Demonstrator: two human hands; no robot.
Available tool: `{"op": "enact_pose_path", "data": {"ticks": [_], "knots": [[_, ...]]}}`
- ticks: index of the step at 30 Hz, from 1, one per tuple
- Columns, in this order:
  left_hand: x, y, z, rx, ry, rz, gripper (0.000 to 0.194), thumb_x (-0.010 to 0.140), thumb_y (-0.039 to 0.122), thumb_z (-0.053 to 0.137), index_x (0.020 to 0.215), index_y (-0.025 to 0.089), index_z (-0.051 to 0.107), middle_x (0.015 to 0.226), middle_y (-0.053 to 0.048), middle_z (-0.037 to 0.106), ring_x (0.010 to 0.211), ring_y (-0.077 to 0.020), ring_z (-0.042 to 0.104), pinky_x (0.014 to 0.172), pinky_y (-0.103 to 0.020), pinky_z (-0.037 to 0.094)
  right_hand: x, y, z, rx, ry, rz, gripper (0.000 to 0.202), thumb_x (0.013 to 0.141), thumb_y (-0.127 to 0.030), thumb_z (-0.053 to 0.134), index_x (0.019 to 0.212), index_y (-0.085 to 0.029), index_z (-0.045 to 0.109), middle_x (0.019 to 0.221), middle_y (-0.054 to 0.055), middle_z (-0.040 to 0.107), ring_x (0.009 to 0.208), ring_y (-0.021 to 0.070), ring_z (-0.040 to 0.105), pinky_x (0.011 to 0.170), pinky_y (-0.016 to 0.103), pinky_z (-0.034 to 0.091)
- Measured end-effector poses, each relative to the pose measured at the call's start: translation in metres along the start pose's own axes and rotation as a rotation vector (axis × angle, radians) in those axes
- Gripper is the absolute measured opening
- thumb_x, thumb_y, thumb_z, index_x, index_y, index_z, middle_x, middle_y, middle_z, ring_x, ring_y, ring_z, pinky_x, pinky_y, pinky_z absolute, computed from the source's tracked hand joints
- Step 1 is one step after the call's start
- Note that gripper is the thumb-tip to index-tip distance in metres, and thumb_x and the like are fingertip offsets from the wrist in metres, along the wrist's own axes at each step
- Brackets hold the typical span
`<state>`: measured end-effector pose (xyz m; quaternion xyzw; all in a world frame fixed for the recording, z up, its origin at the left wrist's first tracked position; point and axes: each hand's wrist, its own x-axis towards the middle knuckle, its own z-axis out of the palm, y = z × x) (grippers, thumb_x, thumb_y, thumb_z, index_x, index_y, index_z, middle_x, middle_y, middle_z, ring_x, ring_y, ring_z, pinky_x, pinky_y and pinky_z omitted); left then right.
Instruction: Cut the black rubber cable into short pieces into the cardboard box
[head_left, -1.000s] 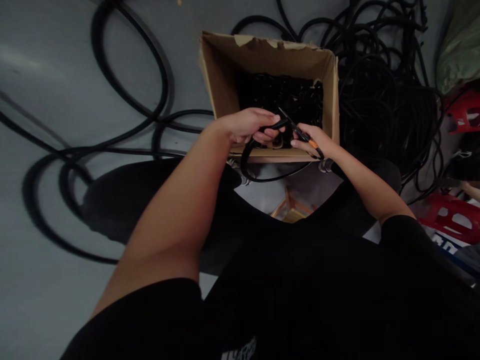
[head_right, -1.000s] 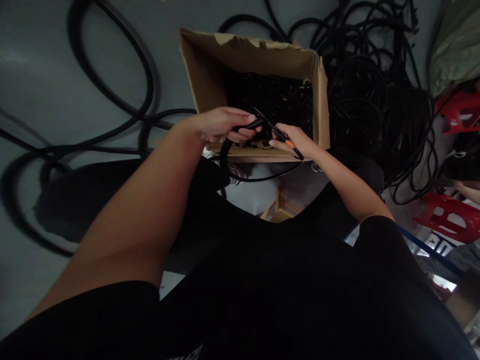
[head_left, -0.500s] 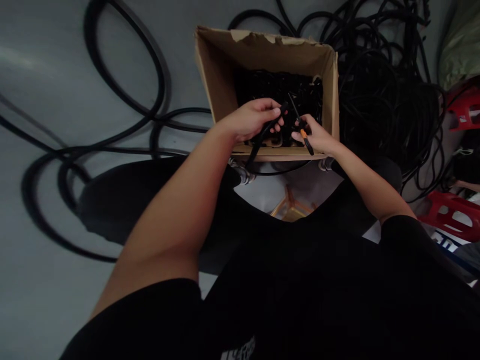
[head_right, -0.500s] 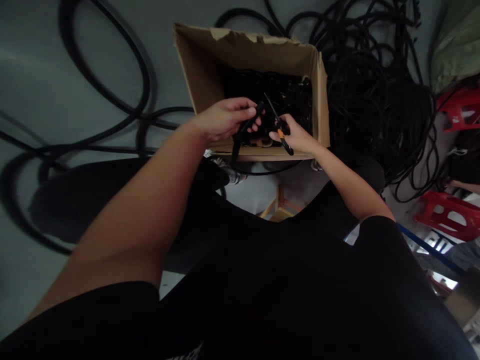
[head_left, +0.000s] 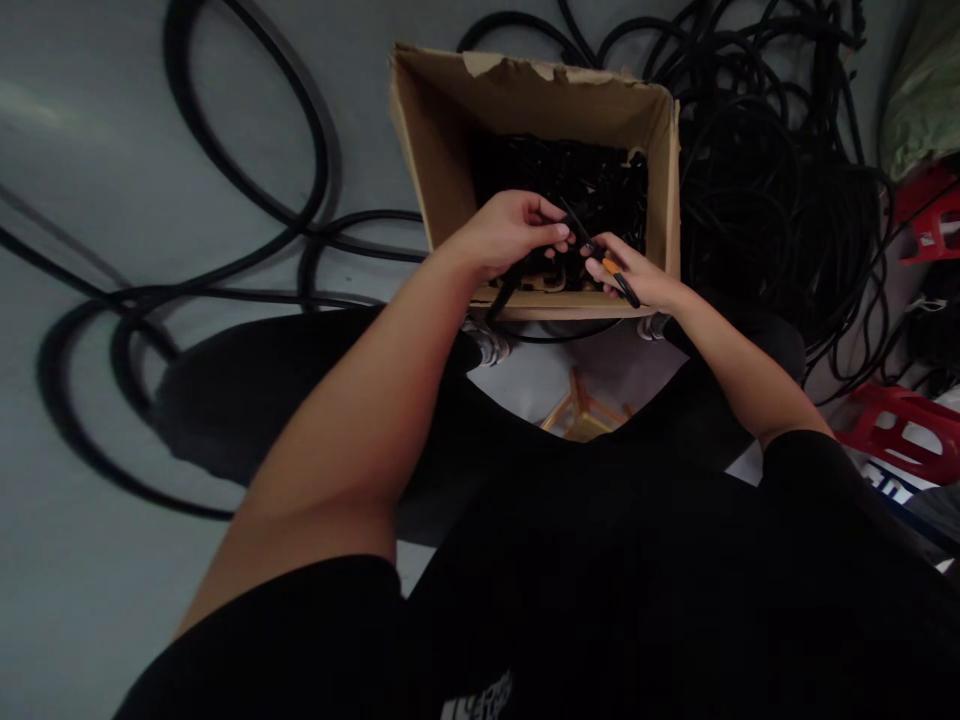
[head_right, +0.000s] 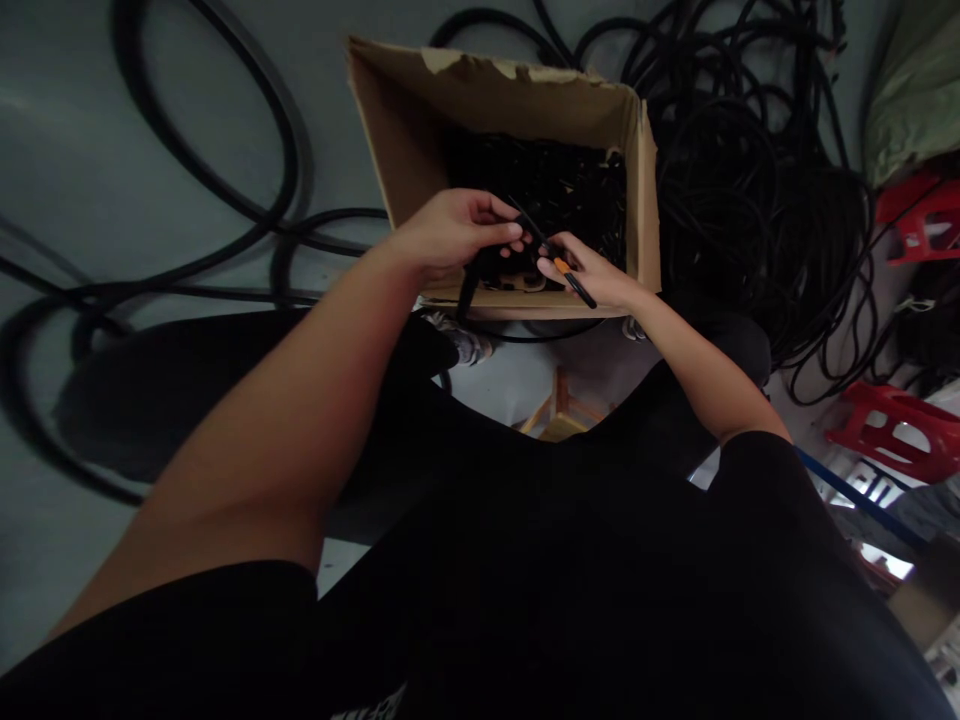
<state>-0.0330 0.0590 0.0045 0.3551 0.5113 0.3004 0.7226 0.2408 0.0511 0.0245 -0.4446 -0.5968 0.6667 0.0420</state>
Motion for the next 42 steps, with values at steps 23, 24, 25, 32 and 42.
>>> {"op": "enact_pose_path", "data": {"ticks": [23,24,25,32,42], "knots": [[0.004,-0.002,-0.01,0.138,-0.046,0.035,0.028,0.105,0.021,0.103,0.095,0.02,0.077,0.084,-0.007,0.083,0.081,-0.0222,0.081,0.076,-0.029,0.066,-0.004,0.007,-0.002,-0.004,0.035,0.047,0.082,0.113,-0.105,0.078,0.131,-0.026,0.064,0.089,-0.004,0.059,0.069,0.0151,0.062,0.061,0.029,0.056],[0.005,-0.001,-0.011,0.165,-0.049,0.031,0.025,0.108,0.019,0.099,0.095,0.019,0.078,0.086,-0.007,0.085,0.079,-0.0206,0.079,0.073,-0.027,0.064,-0.004,0.006,-0.002,-0.015,0.044,0.047,0.081,0.114,-0.104,0.078,0.131,-0.026,0.065,0.089,-0.004,0.059,0.069,0.0153,0.061,0.061,0.03,0.057],[0.005,0.001,-0.012,0.189,-0.05,0.025,0.023,0.11,0.016,0.094,0.094,0.018,0.078,0.088,-0.008,0.086,0.077,-0.0187,0.077,0.07,-0.025,0.06,-0.004,0.007,-0.002,-0.024,0.049,0.045,0.08,0.115,-0.102,0.078,0.131,-0.025,0.066,0.089,-0.004,0.059,0.069,0.0155,0.061,0.061,0.03,0.057],[-0.003,0.011,-0.005,0.102,-0.06,-0.053,0.027,0.118,0.01,0.081,0.093,0.018,0.073,0.087,-0.006,0.084,0.064,-0.0108,0.059,0.062,-0.023,0.045,0.003,0.009,-0.005,-0.024,0.028,0.014,0.085,0.109,-0.105,0.083,0.134,-0.026,0.065,0.093,-0.004,0.059,0.072,0.015,0.059,0.065,0.031,0.058],[-0.008,0.018,-0.013,-0.123,-0.133,-0.17,0.025,0.112,0.024,0.096,0.099,0.017,0.075,0.084,-0.005,0.073,0.067,-0.0118,0.059,0.063,-0.026,0.043,-0.005,-0.013,-0.006,-0.006,-0.009,-0.004,0.094,0.104,-0.115,0.078,0.132,-0.027,0.061,0.086,-0.007,0.052,0.061,0.0116,0.051,0.053,0.026,0.046]]}}
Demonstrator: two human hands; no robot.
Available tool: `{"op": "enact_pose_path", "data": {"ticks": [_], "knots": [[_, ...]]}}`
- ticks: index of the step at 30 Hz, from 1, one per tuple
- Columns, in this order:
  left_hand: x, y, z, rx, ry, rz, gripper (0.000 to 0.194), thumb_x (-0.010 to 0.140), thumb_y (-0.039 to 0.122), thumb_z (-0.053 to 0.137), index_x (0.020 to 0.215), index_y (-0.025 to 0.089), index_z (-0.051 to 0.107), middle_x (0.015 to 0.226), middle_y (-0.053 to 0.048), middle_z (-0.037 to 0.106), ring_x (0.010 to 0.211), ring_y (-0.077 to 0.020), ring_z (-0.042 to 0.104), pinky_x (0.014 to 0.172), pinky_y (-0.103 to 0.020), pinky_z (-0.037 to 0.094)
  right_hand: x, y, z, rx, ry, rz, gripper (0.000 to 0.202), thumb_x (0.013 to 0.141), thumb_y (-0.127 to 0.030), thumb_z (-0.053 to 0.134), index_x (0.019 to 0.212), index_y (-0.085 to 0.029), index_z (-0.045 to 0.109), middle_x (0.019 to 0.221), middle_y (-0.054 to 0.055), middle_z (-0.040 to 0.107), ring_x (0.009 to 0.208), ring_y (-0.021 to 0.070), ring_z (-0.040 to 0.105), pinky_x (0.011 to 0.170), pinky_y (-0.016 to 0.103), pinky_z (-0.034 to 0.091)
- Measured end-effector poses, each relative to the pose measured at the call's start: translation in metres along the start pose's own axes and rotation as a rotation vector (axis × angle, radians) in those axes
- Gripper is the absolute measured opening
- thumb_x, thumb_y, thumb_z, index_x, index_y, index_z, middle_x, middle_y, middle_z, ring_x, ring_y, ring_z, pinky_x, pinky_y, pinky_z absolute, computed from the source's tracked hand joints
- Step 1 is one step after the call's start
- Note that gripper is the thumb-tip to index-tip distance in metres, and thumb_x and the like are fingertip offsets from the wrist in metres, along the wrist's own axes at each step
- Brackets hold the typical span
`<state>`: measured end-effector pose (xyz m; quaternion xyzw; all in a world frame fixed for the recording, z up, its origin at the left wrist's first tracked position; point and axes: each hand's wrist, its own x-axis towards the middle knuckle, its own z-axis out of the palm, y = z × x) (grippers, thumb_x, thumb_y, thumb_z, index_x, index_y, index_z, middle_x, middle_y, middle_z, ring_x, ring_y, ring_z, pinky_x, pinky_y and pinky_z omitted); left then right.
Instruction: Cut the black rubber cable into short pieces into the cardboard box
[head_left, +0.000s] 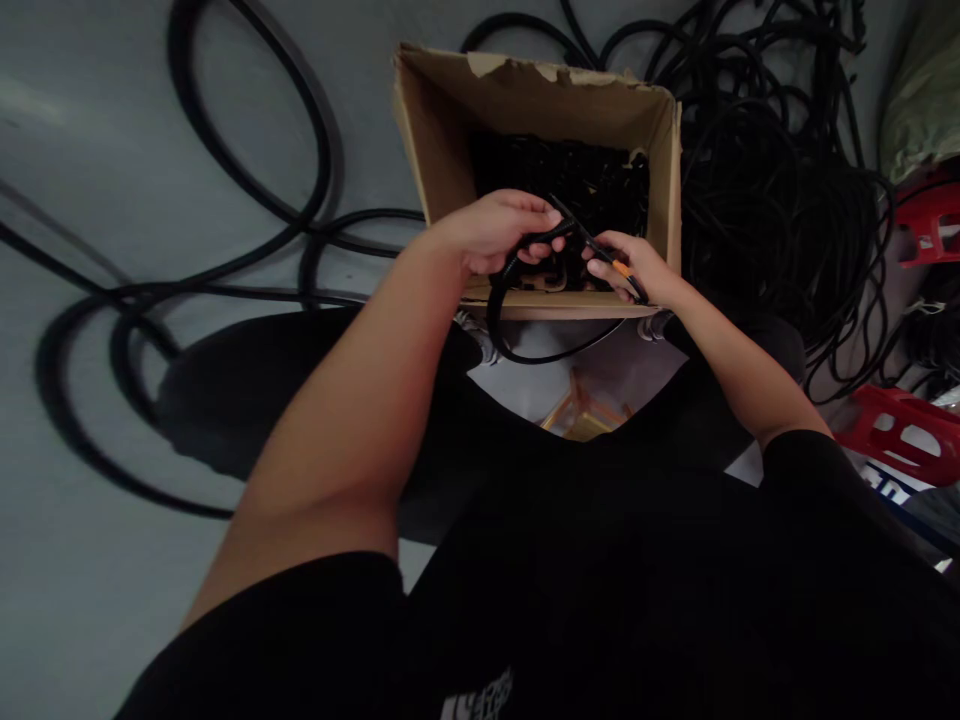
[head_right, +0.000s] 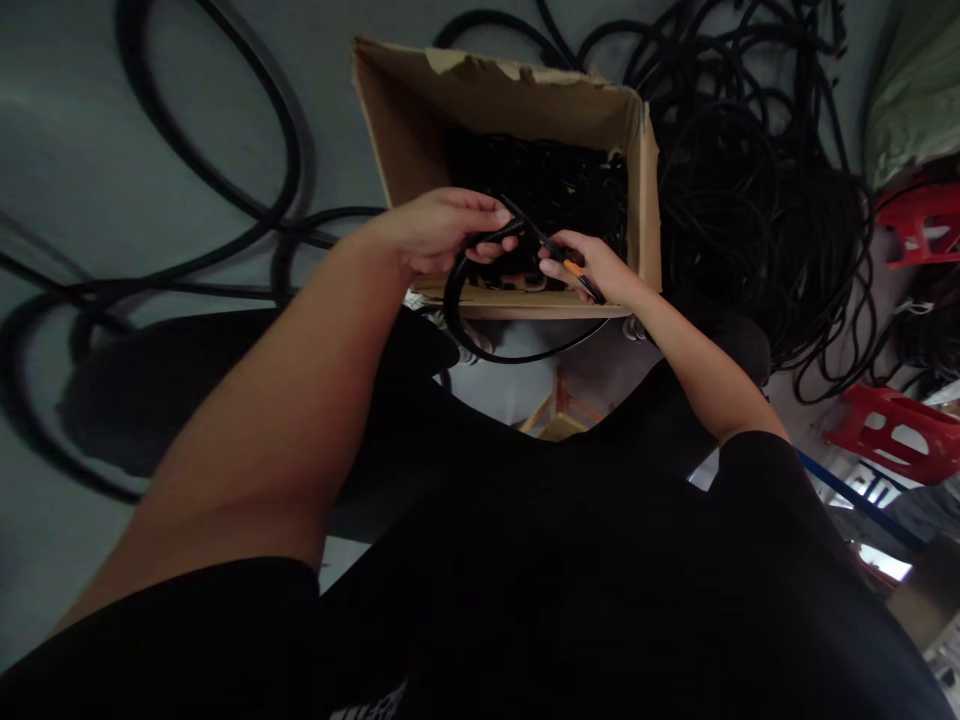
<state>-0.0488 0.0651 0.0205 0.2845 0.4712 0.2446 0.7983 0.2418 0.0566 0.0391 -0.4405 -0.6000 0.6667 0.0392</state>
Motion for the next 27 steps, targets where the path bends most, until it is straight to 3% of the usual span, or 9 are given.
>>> {"op": "enact_pose_path", "data": {"ticks": [5,7,10,13,16,22,27], "knots": [[0.001,-0.003,0.005,0.017,0.057,-0.016,0.014,0.116,0.019,0.083,0.104,0.016,0.078,0.101,-0.01,0.081,0.084,-0.0175,0.071,0.08,-0.031,0.058,0.006,0.014,-0.001,0.011,-0.001,0.037,0.087,0.112,-0.11,0.074,0.141,-0.028,0.061,0.097,-0.002,0.06,0.077,0.018,0.066,0.068,0.032,0.064],[0.002,-0.003,0.006,0.019,0.06,0.01,0.017,0.117,0.023,0.086,0.106,0.017,0.075,0.098,-0.007,0.08,0.093,-0.0206,0.076,0.089,-0.032,0.063,0.007,0.019,-0.002,-0.014,0.0,0.016,0.082,0.118,-0.104,0.072,0.145,-0.027,0.062,0.105,0.001,0.064,0.089,0.0208,0.071,0.078,0.036,0.07],[0.004,-0.003,0.003,0.021,0.046,0.064,0.031,0.113,0.033,0.097,0.109,0.022,0.069,0.086,-0.002,0.072,0.102,-0.0238,0.08,0.096,-0.034,0.064,0.008,0.022,-0.003,-0.045,0.001,-0.044,0.077,0.123,-0.098,0.069,0.147,-0.026,0.062,0.118,0.006,0.068,0.102,0.022,0.073,0.088,0.036,0.073],[0.005,-0.004,-0.002,-0.026,0.044,0.08,0.035,0.108,0.025,0.099,0.112,0.025,0.064,0.089,0.002,0.075,0.102,-0.0201,0.078,0.099,-0.033,0.062,0.008,0.023,-0.003,-0.055,-0.011,-0.093,0.074,0.124,-0.096,0.068,0.143,-0.025,0.061,0.129,0.008,0.069,0.103,0.0192,0.069,0.088,0.033,0.071],[0.004,-0.007,-0.003,-0.045,0.08,0.082,0.039,0.108,0.017,0.101,0.111,0.024,0.062,0.093,0.003,0.079,0.099,-0.0173,0.077,0.099,-0.033,0.061,0.008,0.02,-0.001,-0.072,-0.023,-0.104,0.071,0.124,-0.093,0.07,0.14,-0.024,0.061,0.128,0.008,0.069,0.099,0.0173,0.065,0.089,0.032,0.069],[0.008,-0.016,0.008,-0.013,0.137,0.125,0.044,0.11,0.021,0.106,0.095,0.019,0.066,0.085,0.0,0.081,0.091,-0.0167,0.081,0.094,-0.03,0.063,0.005,0.011,0.0,-0.147,0.007,-0.109,0.071,0.122,-0.093,0.073,0.133,-0.024,0.063,0.121,0.008,0.07,0.11,0.0239,0.068,0.102,0.041,0.072],[0.011,-0.014,0.017,-0.055,0.21,0.128,0.046,0.107,0.018,0.109,0.086,0.02,0.068,0.079,-0.001,0.081,0.079,-0.0149,0.081,0.08,-0.026,0.063,0.006,0.007,0.001,-0.153,0.019,-0.127,0.079,0.118,-0.102,0.071,0.126,-0.024,0.062,0.109,0.005,0.067,0.103,0.0225,0.067,0.092,0.038,0.069]]}}
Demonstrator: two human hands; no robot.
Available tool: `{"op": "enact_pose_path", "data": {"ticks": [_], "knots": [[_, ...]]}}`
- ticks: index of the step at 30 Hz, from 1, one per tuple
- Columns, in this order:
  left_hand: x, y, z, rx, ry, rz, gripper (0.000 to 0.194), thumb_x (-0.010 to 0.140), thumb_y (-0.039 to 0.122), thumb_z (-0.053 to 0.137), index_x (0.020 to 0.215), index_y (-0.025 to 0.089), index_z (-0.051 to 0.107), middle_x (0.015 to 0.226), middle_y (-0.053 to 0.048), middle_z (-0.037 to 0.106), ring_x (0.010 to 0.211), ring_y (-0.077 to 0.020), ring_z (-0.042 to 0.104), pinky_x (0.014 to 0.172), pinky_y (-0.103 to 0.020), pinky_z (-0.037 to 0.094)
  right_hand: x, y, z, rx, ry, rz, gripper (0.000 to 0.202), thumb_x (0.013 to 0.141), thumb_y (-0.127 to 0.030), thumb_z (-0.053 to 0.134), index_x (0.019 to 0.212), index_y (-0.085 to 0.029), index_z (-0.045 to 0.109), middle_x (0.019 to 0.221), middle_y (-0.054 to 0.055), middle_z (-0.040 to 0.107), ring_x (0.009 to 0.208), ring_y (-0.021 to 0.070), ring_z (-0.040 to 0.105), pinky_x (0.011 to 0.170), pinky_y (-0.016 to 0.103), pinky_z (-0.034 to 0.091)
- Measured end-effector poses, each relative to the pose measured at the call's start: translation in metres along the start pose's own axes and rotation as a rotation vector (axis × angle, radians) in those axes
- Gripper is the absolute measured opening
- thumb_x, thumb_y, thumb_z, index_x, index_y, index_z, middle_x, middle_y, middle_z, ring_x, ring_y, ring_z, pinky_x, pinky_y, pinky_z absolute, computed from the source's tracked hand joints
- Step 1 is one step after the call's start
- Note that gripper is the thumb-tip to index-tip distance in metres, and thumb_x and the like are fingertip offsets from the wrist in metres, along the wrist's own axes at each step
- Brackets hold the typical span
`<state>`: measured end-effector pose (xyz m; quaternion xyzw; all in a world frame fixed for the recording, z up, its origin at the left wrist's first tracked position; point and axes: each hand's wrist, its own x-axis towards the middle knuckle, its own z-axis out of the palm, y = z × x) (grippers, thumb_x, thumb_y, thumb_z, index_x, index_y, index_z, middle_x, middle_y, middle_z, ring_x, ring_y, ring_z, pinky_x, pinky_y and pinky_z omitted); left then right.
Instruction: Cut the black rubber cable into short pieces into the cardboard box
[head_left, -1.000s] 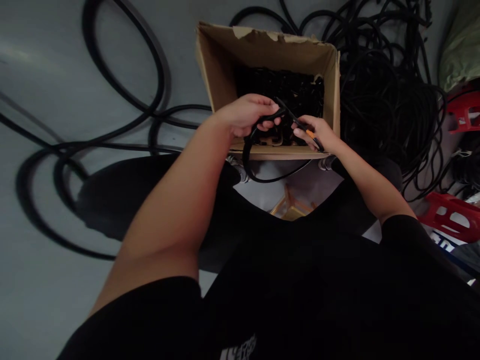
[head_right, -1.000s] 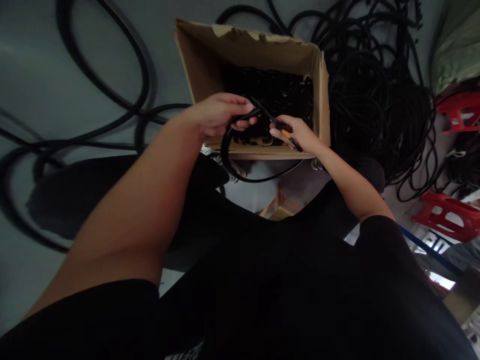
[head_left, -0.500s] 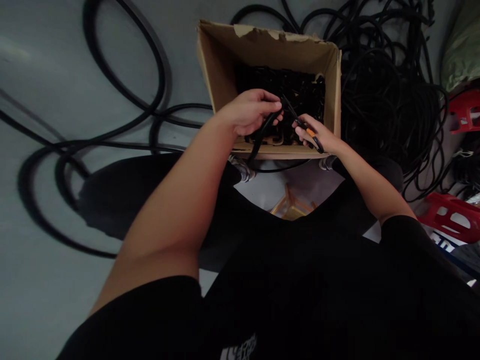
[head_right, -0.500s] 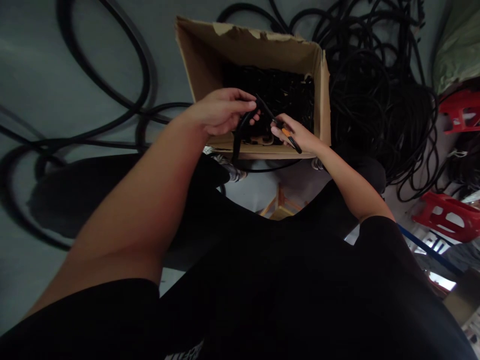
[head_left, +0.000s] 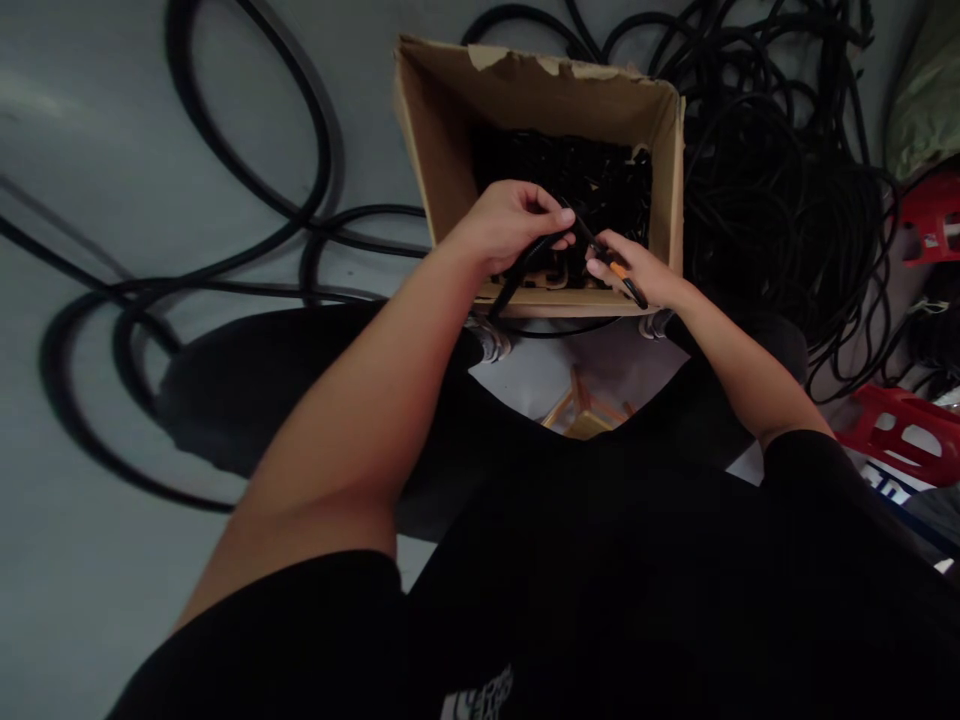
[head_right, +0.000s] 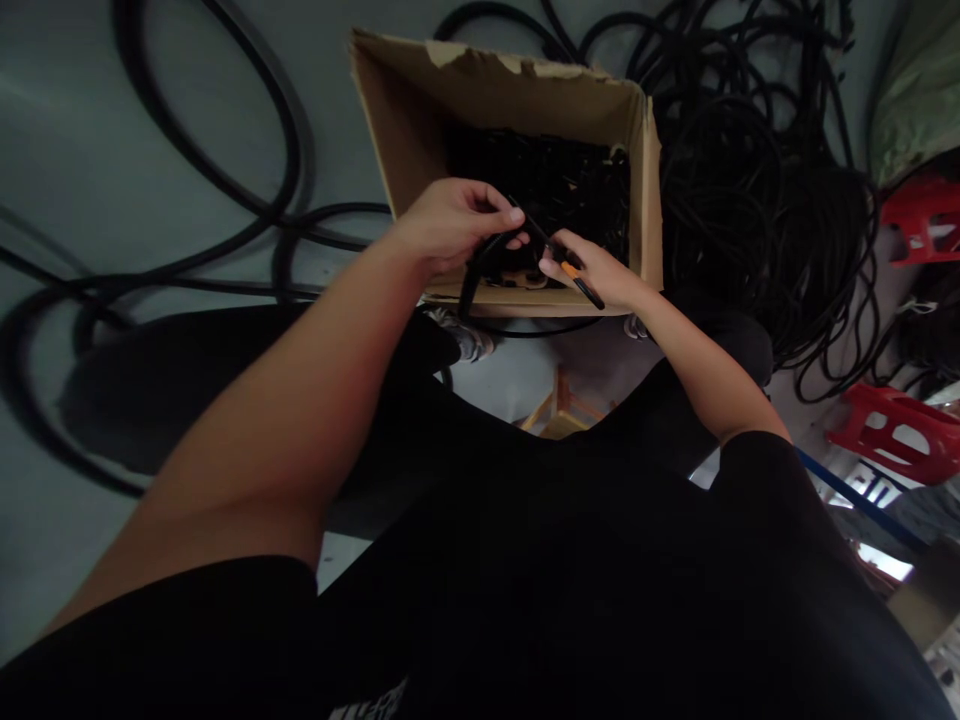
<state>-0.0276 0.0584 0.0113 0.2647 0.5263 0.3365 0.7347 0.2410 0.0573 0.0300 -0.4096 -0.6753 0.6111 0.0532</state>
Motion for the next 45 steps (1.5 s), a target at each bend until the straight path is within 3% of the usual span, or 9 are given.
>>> {"op": "enact_pose_path", "data": {"ticks": [6,12,21,27,33,39,45], "knots": [[0.001,0.004,-0.002,0.009,0.03,0.038,0.055,0.089,0.022,0.124,0.099,0.022,0.07,0.083,0.002,0.081,0.085,-0.0192,0.086,0.081,-0.028,0.067,0.003,-0.003,-0.002,0.044,0.083,0.068,0.084,0.117,-0.109,0.066,0.128,-0.026,0.06,0.096,-0.001,0.057,0.085,0.0182,0.063,0.074,0.03,0.061],[0.006,-0.001,-0.006,0.031,0.031,0.098,0.052,0.087,0.023,0.124,0.098,0.024,0.073,0.08,0.0,0.08,0.088,-0.0239,0.089,0.078,-0.03,0.068,0.003,-0.006,-0.004,0.107,0.034,0.096,0.08,0.119,-0.103,0.073,0.129,-0.026,0.056,0.1,-0.002,0.055,0.081,0.0134,0.058,0.073,0.025,0.06],[0.003,-0.001,-0.002,0.027,0.003,0.081,0.049,0.092,0.022,0.121,0.099,0.024,0.072,0.081,-0.001,0.081,0.079,-0.0207,0.085,0.07,-0.026,0.063,0.001,-0.006,-0.004,0.107,0.015,0.118,0.075,0.123,-0.099,0.069,0.132,-0.026,0.059,0.106,0.001,0.059,0.093,0.0182,0.069,0.08,0.029,0.067],[0.003,-0.001,0.0,0.104,-0.001,0.124,0.047,0.098,0.028,0.118,0.097,0.024,0.071,0.081,0.0,0.08,0.075,-0.0178,0.079,0.066,-0.026,0.057,-0.003,-0.02,-0.002,0.075,0.054,0.108,0.076,0.123,-0.101,0.067,0.129,-0.025,0.059,0.096,-0.002,0.057,0.084,0.0165,0.066,0.075,0.028,0.067],[0.009,0.003,-0.005,0.317,0.043,0.167,0.033,0.112,0.011,0.094,0.094,0.021,0.069,0.086,0.0,0.082,0.069,-0.0099,0.065,0.064,-0.025,0.046,-0.002,-0.016,0.003,0.028,0.074,0.096,0.077,0.121,-0.102,0.069,0.125,-0.026,0.059,0.091,-0.003,0.056,0.075,0.015,0.061,0.065,0.026,0.056],[0.003,0.004,-0.011,0.333,-0.073,0.053,0.046,0.109,0.043,0.105,0.094,0.024,0.066,0.074,0.001,0.071,0.068,-0.0133,0.06,0.064,-0.026,0.041,-0.003,-0.005,0.001,0.037,0.021,0.16,0.08,0.117,-0.107,0.069,0.126,-0.027,0.058,0.09,-0.003,0.057,0.077,0.0175,0.065,0.069,0.028,0.06],[0.005,0.007,-0.013,0.173,-0.062,-0.06,0.046,0.118,0.046,0.093,0.094,0.024,0.06,0.072,0.003,0.062,0.061,-0.0098,0.041,0.061,-0.028,0.028,-0.005,-0.022,-0.001,-0.015,0.078,0.118,0.082,0.116,-0.109,0.068,0.114,-0.028,0.055,0.085,-0.004,0.051,0.078,0.0186,0.06,0.068,0.03,0.057]]}}
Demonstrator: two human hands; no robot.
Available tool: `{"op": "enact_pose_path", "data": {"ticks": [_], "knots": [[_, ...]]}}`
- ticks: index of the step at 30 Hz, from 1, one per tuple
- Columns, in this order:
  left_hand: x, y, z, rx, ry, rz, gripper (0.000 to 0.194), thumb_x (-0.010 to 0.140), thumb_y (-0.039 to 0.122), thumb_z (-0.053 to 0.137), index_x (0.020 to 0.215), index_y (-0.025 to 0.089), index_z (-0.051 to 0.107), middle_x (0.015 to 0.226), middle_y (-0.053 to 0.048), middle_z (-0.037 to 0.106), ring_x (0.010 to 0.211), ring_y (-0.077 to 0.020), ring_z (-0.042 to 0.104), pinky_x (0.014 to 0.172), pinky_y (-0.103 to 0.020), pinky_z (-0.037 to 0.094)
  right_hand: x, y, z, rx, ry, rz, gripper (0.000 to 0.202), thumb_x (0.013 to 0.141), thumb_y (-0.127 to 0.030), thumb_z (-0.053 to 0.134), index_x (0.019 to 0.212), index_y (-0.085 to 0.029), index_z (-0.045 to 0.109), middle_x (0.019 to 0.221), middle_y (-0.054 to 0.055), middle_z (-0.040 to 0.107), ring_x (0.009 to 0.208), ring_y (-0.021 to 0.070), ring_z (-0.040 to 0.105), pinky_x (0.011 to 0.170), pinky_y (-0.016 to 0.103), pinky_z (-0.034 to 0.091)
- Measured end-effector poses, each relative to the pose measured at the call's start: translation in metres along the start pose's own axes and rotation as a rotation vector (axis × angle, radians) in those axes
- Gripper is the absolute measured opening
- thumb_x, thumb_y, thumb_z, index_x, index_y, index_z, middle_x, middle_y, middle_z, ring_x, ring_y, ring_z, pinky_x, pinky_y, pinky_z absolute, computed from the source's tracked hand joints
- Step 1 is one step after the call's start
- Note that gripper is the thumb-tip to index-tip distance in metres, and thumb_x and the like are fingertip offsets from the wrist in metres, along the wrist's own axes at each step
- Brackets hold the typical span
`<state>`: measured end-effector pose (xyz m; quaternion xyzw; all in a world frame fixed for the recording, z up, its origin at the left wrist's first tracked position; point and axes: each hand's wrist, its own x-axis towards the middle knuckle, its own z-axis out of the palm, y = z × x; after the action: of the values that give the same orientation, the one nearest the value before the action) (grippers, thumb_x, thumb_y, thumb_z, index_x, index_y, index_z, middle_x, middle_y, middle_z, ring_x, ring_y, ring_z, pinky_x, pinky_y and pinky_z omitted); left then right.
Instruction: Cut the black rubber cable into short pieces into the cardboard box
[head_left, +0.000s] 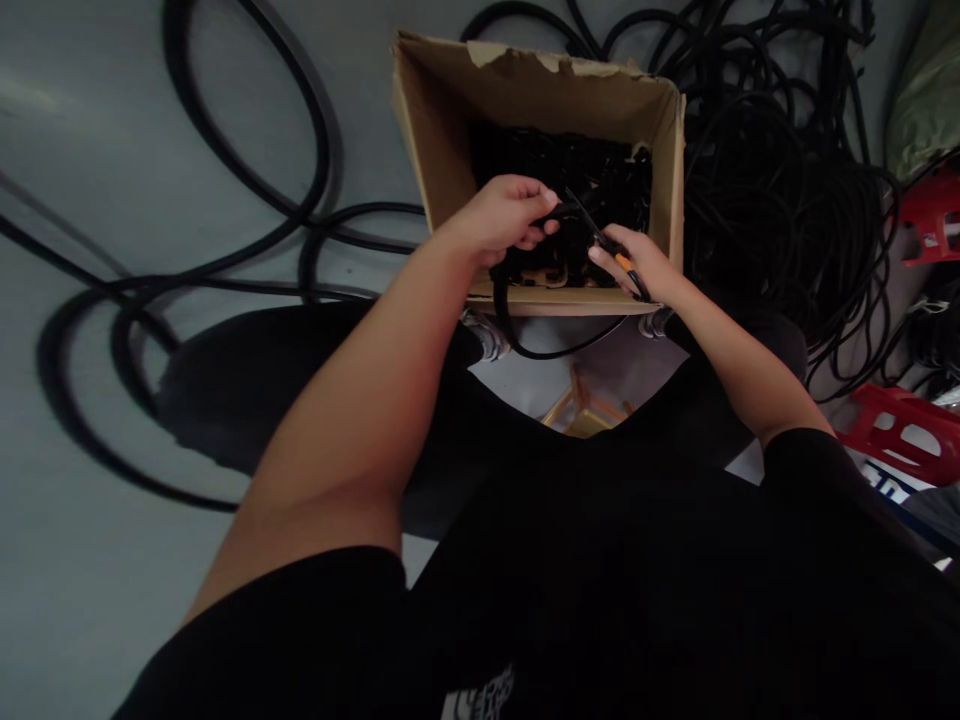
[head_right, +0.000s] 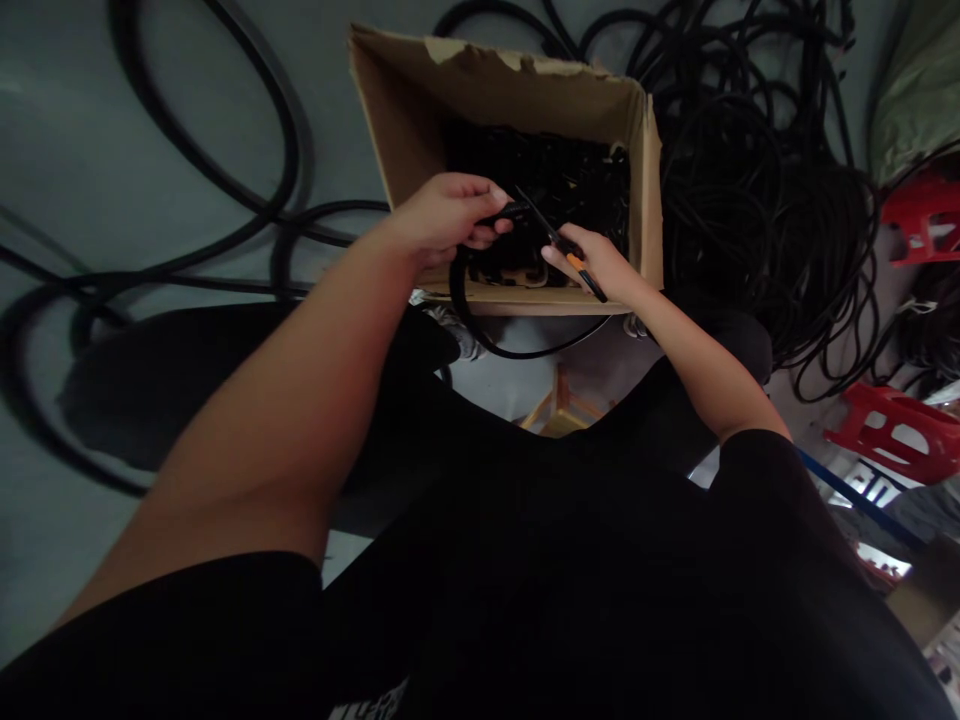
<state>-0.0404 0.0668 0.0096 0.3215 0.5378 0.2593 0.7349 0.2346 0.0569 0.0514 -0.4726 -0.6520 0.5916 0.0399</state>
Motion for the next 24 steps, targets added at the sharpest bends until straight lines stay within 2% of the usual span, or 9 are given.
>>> {"op": "enact_pose_path", "data": {"ticks": [4,6,11,13,17,20,24], "knots": [[-0.004,0.003,-0.002,-0.044,-0.054,-0.071,0.041,0.117,0.043,0.09,0.095,0.024,0.062,0.072,0.002,0.055,0.064,-0.0098,0.032,0.063,-0.031,0.021,0.0,-0.008,0.0,-0.005,-0.011,0.007,0.081,0.113,-0.107,0.075,0.111,-0.028,0.054,0.086,-0.004,0.05,0.079,0.0193,0.058,0.07,0.032,0.056],[-0.006,0.002,-0.002,-0.048,-0.105,-0.122,0.039,0.113,0.045,0.094,0.096,0.024,0.066,0.072,0.001,0.054,0.065,-0.0108,0.033,0.063,-0.031,0.021,0.001,-0.008,-0.001,-0.001,-0.036,0.004,0.08,0.112,-0.104,0.08,0.112,-0.028,0.054,0.088,-0.003,0.051,0.083,0.0203,0.06,0.073,0.033,0.057],[-0.005,-0.003,-0.004,-0.057,-0.137,-0.179,0.046,0.093,0.053,0.111,0.094,0.026,0.074,0.068,-0.002,0.054,0.068,-0.0222,0.061,0.063,-0.035,0.042,0.004,-0.003,-0.004,-0.034,-0.01,-0.015,0.077,0.111,-0.098,0.087,0.108,-0.028,0.055,0.092,0.0,0.054,0.093,0.0225,0.061,0.079,0.033,0.059],[-0.003,-0.003,-0.008,-0.072,-0.131,-0.165,0.044,0.094,0.053,0.111,0.093,0.026,0.076,0.066,-0.002,0.054,0.07,-0.0241,0.066,0.065,-0.036,0.047,0.005,0.001,-0.004,-0.033,0.004,-0.024,0.075,0.113,-0.096,0.085,0.107,-0.028,0.055,0.092,-0.001,0.054,0.09,0.0211,0.058,0.077,0.032,0.057],[0.003,-0.003,-0.013,-0.108,-0.066,-0.101,0.04,0.105,0.051,0.105,0.093,0.025,0.076,0.068,-0.001,0.057,0.067,-0.0195,0.061,0.066,-0.035,0.047,0.004,0.008,-0.003,0.052,-0.048,0.021,0.076,0.117,-0.1,0.078,0.113,-0.028,0.052,0.088,-0.005,0.051,0.076,0.0154,0.051,0.068,0.028,0.049],[0.005,-0.005,-0.008,-0.115,-0.008,-0.063,0.037,0.11,0.046,0.1,0.097,0.024,0.074,0.074,-0.002,0.065,0.074,-0.0175,0.063,0.072,-0.033,0.05,0.002,0.011,-0.001,0.126,-0.077,0.067,0.078,0.116,-0.102,0.078,0.116,-0.03,0.048,0.088,-0.007,0.05,0.071,0.0134,0.051,0.064,0.026,0.047],[0.003,-0.007,0.005,-0.142,0.011,-0.037,0.029,0.113,0.032,0.098,0.1,0.021,0.074,0.084,-0.004,0.073,0.084,-0.017,0.067,0.081,-0.032,0.055,0.001,0.01,0.002,0.143,-0.102,0.069,0.076,0.118,-0.1,0.077,0.116,-0.03,0.048,0.09,-0.007,0.052,0.075,0.0134,0.055,0.066,0.024,0.051]]}}
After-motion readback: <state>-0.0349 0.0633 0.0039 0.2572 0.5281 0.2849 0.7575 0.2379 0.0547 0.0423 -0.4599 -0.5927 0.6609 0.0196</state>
